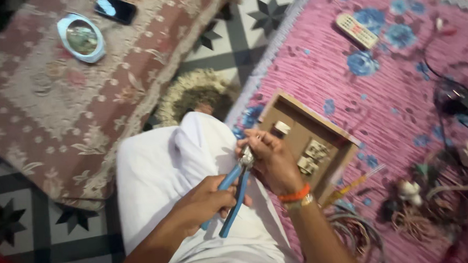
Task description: The person wires an electrical switchboard by stripping wires with pliers and inserting them into the terminals of switches and sockets within a wooden box.
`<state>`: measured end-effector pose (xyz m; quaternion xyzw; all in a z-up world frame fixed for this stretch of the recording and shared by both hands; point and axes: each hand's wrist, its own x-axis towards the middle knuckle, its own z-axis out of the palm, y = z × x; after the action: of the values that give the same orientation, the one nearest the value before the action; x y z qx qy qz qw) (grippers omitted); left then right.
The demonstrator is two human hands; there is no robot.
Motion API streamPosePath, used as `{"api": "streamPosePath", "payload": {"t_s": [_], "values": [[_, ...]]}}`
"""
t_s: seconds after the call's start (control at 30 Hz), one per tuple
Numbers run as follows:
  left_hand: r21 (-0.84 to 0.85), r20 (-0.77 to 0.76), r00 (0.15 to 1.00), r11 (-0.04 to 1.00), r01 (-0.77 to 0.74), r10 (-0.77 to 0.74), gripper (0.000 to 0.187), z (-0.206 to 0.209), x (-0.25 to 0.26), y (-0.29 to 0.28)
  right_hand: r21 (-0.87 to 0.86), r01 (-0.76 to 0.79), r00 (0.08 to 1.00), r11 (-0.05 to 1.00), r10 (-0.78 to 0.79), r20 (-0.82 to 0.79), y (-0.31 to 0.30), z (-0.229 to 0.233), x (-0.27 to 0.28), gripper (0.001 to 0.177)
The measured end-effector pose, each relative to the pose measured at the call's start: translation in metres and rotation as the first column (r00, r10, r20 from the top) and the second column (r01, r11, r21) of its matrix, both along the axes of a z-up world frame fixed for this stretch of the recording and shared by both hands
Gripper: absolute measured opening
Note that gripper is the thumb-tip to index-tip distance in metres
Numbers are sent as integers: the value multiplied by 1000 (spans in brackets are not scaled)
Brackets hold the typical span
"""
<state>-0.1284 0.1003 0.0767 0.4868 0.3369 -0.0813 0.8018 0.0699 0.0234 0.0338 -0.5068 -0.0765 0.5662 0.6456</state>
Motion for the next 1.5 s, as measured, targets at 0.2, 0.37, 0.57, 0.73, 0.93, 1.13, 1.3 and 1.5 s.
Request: {"api": "streamPosePath", "payload": {"t_s": [0.2, 0.37, 0.57, 0.73, 0.93, 1.13, 1.3, 1.5], "values": [[-30, -165, 969, 981, -190, 183, 24, -6, 12, 43, 114, -39, 930, 993, 78, -360, 91, -44, 15, 33], [-20, -34, 982, 982, -187, 186, 28, 0, 17, 64, 1, 188, 857, 982, -165, 489, 156, -45, 44, 42], [-107, -6, 980, 974, -199, 200, 32, -6, 7, 70, 270, -42, -91, 962, -273, 958, 114, 19, 17, 18], [-73, -47, 994, 992, -99, 96, 28, -13, -2, 66, 276, 264, 172, 924, -327, 929, -8, 31, -11, 13], [183, -94, 991, 976, 115, -99, 25, -2, 27, 47, -77, 665, 365, 743, -234, 901, -103, -8, 24, 31], [12, -91, 991, 995, 104, -102, 33, 20, 77, 26, -30, 555, 62, 831, -5, 998, -102, -38, 54, 19], [444, -190, 961, 856, 265, -199, 56, 31, 95, 21, 126, 451, 140, 883, -209, 968, -100, -44, 63, 18], [343, -336, 923, 889, 303, -185, 40, 29, 105, 13, 116, 441, 155, 890, -203, 967, -103, -46, 66, 18]]}}
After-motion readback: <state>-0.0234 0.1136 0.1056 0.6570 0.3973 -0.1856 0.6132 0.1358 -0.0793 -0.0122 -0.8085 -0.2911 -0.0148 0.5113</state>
